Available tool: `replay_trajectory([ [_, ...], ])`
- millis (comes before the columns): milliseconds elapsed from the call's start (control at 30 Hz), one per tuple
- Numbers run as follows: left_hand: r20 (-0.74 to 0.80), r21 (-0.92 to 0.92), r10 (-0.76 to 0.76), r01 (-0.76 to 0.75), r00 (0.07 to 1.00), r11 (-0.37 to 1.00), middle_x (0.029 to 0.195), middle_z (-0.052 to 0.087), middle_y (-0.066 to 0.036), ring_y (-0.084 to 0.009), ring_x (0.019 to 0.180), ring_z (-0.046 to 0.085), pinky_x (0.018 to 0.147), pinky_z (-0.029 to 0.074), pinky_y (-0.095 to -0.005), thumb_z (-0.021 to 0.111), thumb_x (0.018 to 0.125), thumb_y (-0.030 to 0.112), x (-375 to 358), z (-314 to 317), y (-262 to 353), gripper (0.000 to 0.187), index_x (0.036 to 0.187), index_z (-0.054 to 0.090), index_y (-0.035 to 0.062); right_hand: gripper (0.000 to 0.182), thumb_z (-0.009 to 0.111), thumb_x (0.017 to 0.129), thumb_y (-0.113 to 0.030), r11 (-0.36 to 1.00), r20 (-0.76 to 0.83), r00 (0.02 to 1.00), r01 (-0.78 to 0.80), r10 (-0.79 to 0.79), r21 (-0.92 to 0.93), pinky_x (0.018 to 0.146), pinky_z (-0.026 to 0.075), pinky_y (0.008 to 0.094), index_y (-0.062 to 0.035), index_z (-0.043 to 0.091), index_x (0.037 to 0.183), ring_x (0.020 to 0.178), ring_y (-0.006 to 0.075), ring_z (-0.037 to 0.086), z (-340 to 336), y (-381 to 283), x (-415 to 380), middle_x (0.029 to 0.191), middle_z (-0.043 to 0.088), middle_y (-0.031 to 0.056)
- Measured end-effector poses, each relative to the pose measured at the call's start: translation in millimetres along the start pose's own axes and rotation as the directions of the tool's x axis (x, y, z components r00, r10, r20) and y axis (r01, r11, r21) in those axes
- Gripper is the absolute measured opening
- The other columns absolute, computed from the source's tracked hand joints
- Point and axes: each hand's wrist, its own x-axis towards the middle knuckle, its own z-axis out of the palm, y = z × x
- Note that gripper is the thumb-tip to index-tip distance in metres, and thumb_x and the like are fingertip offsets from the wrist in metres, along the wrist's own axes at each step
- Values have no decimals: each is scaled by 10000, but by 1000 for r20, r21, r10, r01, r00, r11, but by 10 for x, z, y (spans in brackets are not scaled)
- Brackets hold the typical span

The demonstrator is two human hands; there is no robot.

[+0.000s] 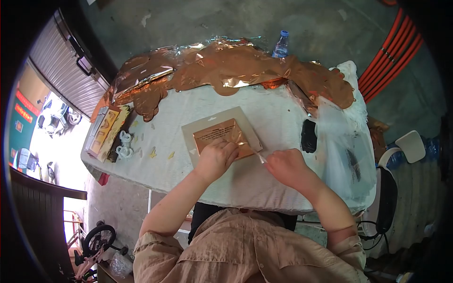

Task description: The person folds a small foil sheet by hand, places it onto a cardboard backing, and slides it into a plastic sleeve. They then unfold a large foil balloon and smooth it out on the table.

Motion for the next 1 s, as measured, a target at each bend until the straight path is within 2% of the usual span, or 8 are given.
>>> replay_trajectory([
  [133, -7, -11, -7, 7, 1000, 1000, 759, 632, -106, -277, 788, 611, 698, 503, -375, 671, 787, 124, 8, 0, 8, 106, 832, 631, 37, 204, 633, 806, -214, 992, -97, 994, -53, 42, -116, 537, 500, 401, -71, 599, 664, 577, 274, 629, 241, 11, 186, 640, 598, 92],
  [267, 25, -34, 12, -11, 1000, 999, 787, 646, -95, -273, 799, 616, 708, 509, -367, 688, 754, 125, 30, -73, 47, 111, 815, 645, 43, 165, 659, 793, -214, 995, -217, 975, -61, 43, -76, 556, 503, 392, -75, 602, 724, 622, 276, 638, 410, 40, 347, 691, 615, 95],
  [367, 34, -48, 55, -53, 998, 997, 847, 661, -82, -267, 835, 621, 743, 514, -358, 699, 729, 130, 24, -132, 56, 124, 814, 661, 49, 176, 678, 786, -230, 998, -221, 975, -20, 31, 56, 585, 503, 383, -77, 590, 790, 683, 274, 642, 360, 117, 325, 762, 624, 88],
  [433, 169, -55, 55, -46, 984, 997, 941, 669, -76, -262, 909, 613, 795, 509, -356, 695, 739, 138, 24, -198, 58, 152, 862, 671, 51, 205, 687, 786, -241, 962, -172, 985, 19, 29, 273, 608, 498, 382, -74, 574, 824, 724, 276, 633, 312, 207, 285, 799, 613, 77],
  [667, 190, -59, 128, -118, 973, 991, 1045, 657, -91, -260, 991, 587, 859, 493, -362, 673, 773, 145, -31, -221, -6, 192, 935, 674, 43, 152, 667, 796, -181, 962, -207, 978, 69, -13, 265, 626, 520, 405, -84, 568, 858, 729, 299, 637, 409, 233, 354, 823, 596, 80],
  [767, 220, -82, 107, -91, 970, 993, 1061, 654, -98, -270, 1018, 587, 872, 490, -365, 672, 775, 122, -36, -278, 12, 195, 948, 673, 33, 112, 647, 802, -148, 970, -236, 971, 98, -43, 225, 622, 519, 408, -90, 569, 858, 719, 301, 634, 419, 222, 361, 795, 577, 86],
  [833, 196, -229, 25, 21, 980, 973, 1102, 646, -110, -283, 1068, 579, 891, 482, -367, 678, 769, 94, -76, -323, 13, 201, 958, 669, 24, 90, 637, 797, -128, 976, -263, 964, 88, -33, 200, 609, 515, 405, -88, 566, 833, 704, 292, 628, 387, 203, 336, 780, 569, 82],
  [1000, 137, -132, -45, 63, 990, 989, 1183, 613, -146, -307, 1167, 537, 956, 447, -408, 654, 793, 62, -253, -644, -257, 225, 1015, 660, 26, 102, 641, 777, -89, 970, -369, 928, 132, -48, 205, 643, 508, 403, -63, 583, 857, 753, 293, 615, 209, -17, 218, 785, 568, 93],
])
